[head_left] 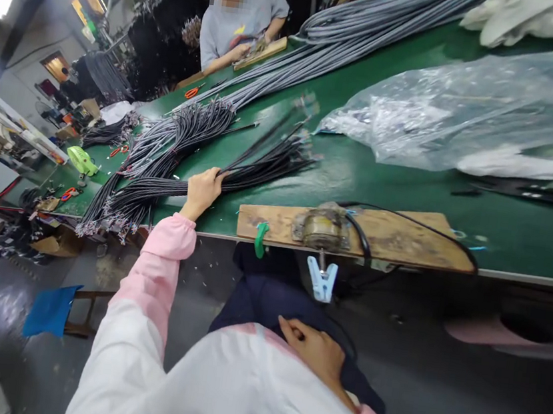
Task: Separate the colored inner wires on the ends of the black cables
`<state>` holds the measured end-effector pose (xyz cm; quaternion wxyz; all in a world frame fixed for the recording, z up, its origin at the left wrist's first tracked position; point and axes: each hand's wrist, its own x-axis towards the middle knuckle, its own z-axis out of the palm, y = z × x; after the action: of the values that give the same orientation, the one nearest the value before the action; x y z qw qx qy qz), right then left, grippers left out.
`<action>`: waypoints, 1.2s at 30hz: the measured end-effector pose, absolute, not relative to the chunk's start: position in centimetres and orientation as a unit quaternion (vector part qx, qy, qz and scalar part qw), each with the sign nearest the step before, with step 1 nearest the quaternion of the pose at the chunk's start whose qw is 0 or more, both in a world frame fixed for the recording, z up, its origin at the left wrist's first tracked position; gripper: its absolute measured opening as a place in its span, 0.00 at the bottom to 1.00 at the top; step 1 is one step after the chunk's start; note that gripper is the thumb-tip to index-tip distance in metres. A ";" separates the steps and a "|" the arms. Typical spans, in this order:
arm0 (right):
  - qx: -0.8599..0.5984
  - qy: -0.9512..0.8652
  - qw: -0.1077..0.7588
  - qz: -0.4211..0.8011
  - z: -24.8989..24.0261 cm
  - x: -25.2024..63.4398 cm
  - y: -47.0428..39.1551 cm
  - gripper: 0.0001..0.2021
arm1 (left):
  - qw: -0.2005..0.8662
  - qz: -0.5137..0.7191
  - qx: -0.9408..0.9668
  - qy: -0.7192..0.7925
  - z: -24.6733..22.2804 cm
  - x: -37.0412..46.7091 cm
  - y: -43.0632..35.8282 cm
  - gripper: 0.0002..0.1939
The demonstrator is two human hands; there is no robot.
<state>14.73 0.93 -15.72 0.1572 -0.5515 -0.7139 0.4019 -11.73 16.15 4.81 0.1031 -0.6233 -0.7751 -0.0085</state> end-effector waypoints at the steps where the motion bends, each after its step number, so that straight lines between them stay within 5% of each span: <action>1: -0.547 -0.716 0.162 0.403 -15.4 14.7 0.8 0.23 | 0.108 -0.018 -0.622 -0.775 4.6 -11.3 15.8 0.21; 12: -0.432 -0.787 0.208 0.390 -12.0 13.1 0.0 0.21 | 0.054 -0.083 -0.729 -0.677 3.1 -9.8 15.1 0.08; 15: -0.365 -0.814 0.262 0.369 -10.0 11.8 -0.4 0.21 | 0.044 -0.216 -0.683 -0.696 3.3 -10.0 15.7 0.06; 19: -0.334 -0.831 0.331 0.298 -5.4 9.1 2.0 0.20 | -0.048 -0.528 -0.537 -0.656 3.8 -10.2 16.3 0.19; 23: -0.384 -0.826 0.346 0.225 -0.4 4.5 7.9 0.24 | -0.164 -0.642 -0.545 -0.515 5.6 -9.0 15.0 0.31; 27: -0.440 -0.838 0.263 0.188 2.4 0.2 12.3 0.19 | -0.078 -0.665 -0.565 -0.483 8.8 -5.9 11.4 0.32; 36: -0.502 -0.820 0.205 0.185 1.9 0.5 16.3 0.19 | 0.103 -0.793 -0.490 -0.346 13.1 -5.2 1.0 0.15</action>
<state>0.53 16.33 1.92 0.2055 -0.5018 -0.8196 0.1850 -5.22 1.00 13.12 0.1032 -0.4904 -0.3464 -0.7930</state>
